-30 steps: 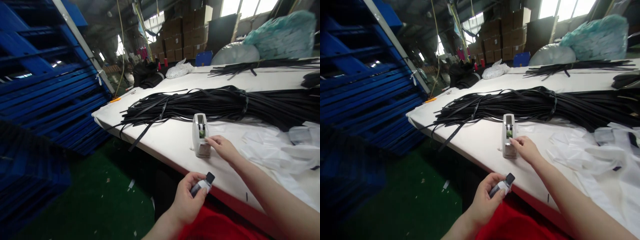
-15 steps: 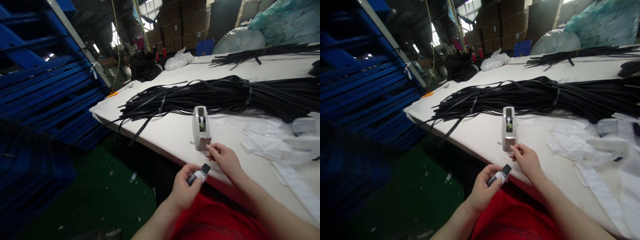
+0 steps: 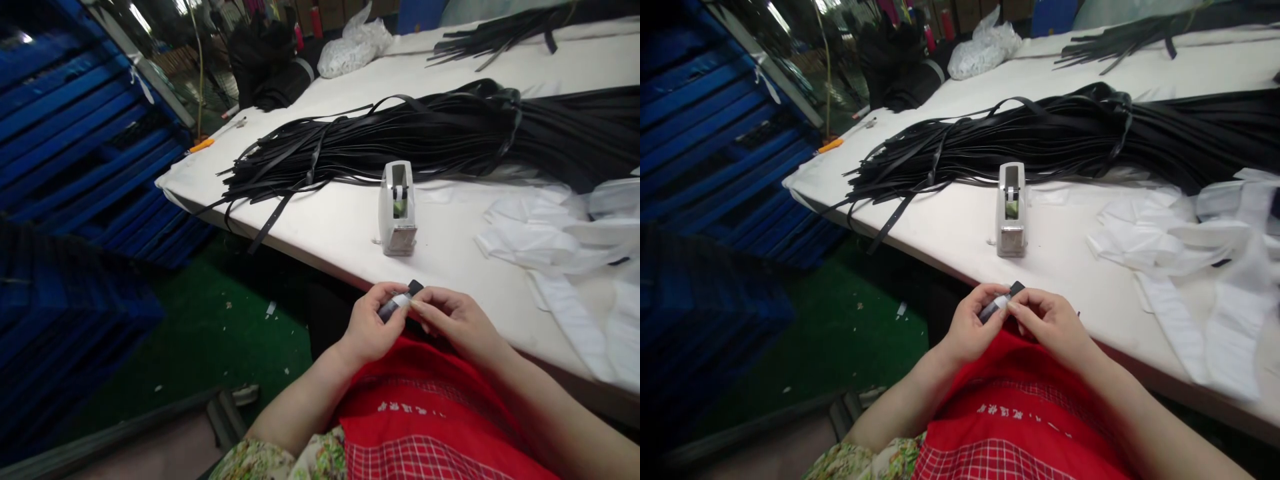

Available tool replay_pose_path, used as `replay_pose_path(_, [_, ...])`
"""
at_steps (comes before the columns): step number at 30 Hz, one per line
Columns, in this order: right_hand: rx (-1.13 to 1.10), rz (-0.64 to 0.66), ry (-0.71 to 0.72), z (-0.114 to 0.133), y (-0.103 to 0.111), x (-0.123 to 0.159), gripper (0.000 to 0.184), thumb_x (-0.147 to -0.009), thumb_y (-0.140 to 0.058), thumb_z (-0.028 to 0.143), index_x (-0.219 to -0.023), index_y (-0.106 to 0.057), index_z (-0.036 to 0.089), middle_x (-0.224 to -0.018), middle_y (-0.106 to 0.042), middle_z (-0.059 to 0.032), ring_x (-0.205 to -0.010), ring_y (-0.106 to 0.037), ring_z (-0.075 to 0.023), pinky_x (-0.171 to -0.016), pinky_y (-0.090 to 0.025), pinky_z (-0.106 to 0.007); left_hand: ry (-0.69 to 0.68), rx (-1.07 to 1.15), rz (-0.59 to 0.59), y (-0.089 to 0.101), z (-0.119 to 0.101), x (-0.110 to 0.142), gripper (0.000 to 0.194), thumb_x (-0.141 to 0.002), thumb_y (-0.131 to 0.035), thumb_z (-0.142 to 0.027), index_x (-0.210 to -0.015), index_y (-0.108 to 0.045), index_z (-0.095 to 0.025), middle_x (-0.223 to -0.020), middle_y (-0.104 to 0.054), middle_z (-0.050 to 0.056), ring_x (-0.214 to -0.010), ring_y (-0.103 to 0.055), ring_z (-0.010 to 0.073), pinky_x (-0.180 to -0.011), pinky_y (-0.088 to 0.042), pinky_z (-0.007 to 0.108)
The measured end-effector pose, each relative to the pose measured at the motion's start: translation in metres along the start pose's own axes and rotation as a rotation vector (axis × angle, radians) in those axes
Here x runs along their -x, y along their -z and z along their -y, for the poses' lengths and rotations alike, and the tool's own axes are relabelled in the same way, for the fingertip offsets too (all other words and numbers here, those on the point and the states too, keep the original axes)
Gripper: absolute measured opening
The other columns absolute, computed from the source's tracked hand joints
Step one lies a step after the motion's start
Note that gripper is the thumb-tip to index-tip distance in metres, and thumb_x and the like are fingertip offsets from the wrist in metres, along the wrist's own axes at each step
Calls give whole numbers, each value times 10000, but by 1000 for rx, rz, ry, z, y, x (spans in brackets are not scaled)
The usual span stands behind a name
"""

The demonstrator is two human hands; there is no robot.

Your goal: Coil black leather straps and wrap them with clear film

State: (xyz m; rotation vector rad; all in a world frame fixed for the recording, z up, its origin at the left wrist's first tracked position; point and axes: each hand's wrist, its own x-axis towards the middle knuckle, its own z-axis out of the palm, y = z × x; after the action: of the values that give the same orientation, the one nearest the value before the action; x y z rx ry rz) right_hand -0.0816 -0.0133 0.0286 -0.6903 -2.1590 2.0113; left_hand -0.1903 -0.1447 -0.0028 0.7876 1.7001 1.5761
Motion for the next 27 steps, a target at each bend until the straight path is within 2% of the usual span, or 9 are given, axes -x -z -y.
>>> replay_pose_path(8, [-12, -10, -108, -10, -6, 0, 508, -761, -657, 661, -624, -560, 181, -468, -449, 44, -445, -339, -92, -434, -242, -233, -16, -45, 20, 4, -4, 2, 295, -873, -603, -199, -1166, -602, -166, -1016, -711, 66, -868, -660, 152, -807, -522, 254])
replay_pose_path(13, [-11, -36, -126, -17, -8, -2, 501, -759, -674, 636, -594, -535, 184, -463, -449, 47, -446, -336, -87, -438, -235, -231, -37, -60, 17, 5, -5, 5, 280, -873, -600, -198, -1152, -604, -172, -1050, -708, 70, -914, -664, 165, -863, -522, 277])
replay_pose_path(16, [-11, -43, -112, -17, -9, -2, 496, -762, -678, 631, -598, -540, 185, -470, -452, 48, -455, -343, -88, -442, -248, -232, -67, -28, 18, 5, -6, 5, 250, -875, -589, -206, -1120, -616, -163, -1012, -710, 65, -869, -658, 155, -814, -522, 258])
replay_pose_path(19, [-33, -5, -124, -14, -11, -1, 514, -740, -692, 650, -578, -537, 187, -479, -486, 38, -459, -401, -96, -455, -322, -233, -14, 5, -67, 1, -4, 3, 249, -882, -619, -297, -1085, -628, -153, -870, -716, 49, -719, -638, 128, -673, -505, 225])
replay_pose_path(21, [-100, 58, -163, -13, -11, -1, 516, -721, -698, 673, -623, -589, 178, -550, -583, 5, -499, -504, -114, -515, -425, -245, 40, -20, -160, -2, -2, 1, 279, -892, -624, -365, -1064, -641, -145, -793, -716, 45, -652, -628, 126, -613, -492, 222])
replay_pose_path(23, [-177, 112, -202, -15, -11, -1, 529, -712, -696, 692, -721, -655, 164, -677, -681, -45, -584, -602, -143, -605, -504, -273, 27, -92, -225, -4, -2, 0, 285, -916, -593, -393, -1035, -667, -144, -822, -733, 64, -699, -658, 150, -647, -515, 247])
replay_pose_path(25, [-223, 126, -219, -18, -11, -1, 550, -706, -699, 697, -796, -690, 155, -773, -726, -82, -662, -654, -168, -664, -535, -294, -52, -191, -257, -5, -5, 1, 269, -942, -552, -375, -1016, -694, -159, -903, -746, 76, -803, -683, 179, -734, -536, 280])
replay_pose_path(27, [-233, 108, -211, -21, -12, -1, 531, -708, -709, 675, -814, -706, 155, -785, -737, -87, -695, -671, -185, -685, -544, -300, -154, -292, -276, -5, -10, 3, 252, -963, -503, -317, -1024, -708, -183, -964, -747, 75, -885, -685, 198, -818, -533, 306])
